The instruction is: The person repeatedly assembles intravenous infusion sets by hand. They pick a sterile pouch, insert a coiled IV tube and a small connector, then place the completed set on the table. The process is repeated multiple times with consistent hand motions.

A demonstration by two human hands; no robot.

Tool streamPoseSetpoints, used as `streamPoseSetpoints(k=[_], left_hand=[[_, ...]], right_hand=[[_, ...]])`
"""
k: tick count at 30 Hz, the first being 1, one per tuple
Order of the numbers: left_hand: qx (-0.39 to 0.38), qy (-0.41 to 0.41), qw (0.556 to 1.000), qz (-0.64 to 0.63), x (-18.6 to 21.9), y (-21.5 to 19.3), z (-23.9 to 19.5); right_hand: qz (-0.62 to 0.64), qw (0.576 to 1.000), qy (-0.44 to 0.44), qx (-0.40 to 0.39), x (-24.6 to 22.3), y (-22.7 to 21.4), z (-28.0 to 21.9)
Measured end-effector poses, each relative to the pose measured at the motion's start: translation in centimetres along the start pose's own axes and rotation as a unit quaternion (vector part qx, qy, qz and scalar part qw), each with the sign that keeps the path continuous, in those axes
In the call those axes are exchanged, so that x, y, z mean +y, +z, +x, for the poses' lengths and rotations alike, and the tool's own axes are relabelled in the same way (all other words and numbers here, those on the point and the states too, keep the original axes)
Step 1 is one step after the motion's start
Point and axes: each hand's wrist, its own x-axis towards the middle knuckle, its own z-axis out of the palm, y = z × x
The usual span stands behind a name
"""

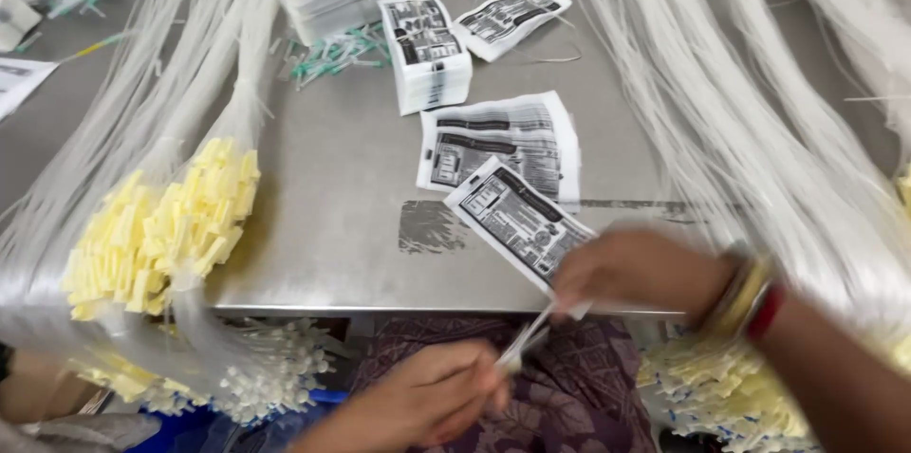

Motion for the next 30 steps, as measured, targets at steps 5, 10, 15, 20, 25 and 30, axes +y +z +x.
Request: streamPoseSetpoints(k=[5,10,15,20,25,30], left_hand=[[0.142,0.143,0.958,-0.203,-3.4,-10.5,-6.6],[0.382,0.342,0.84,-0.178,-0.8,-5.9,-1.5],[-0.047,0.063,0.985,0.154,-2.2,-3.1,-1.2],[-0.049,0.326,0.925,-0.188,-2.5,-11.0,-7.5],[0.308,0.406,0.851,0.129,0.7,-5.0,-0.9],[-0.005,0.065,0.985,-0.161,0.6,-2.1,1.0]], right_hand=[[0.068,0.978,0.183,0.074,13.8,-4.1,-2.8],[-0.033,0.996,0.015,-0.077,0.8,4.0,-0.1],[0.02,0.999,0.006,0.038,4.0,-2.1,0.7],[0.054,0.991,0.12,0.03,11.2,-2.3,-0.9],[-0.148,0.983,-0.109,-0.021,-0.9,5.7,1.1],[0.095,0.915,-0.339,0.2,-4.6,1.2,-0.4]])
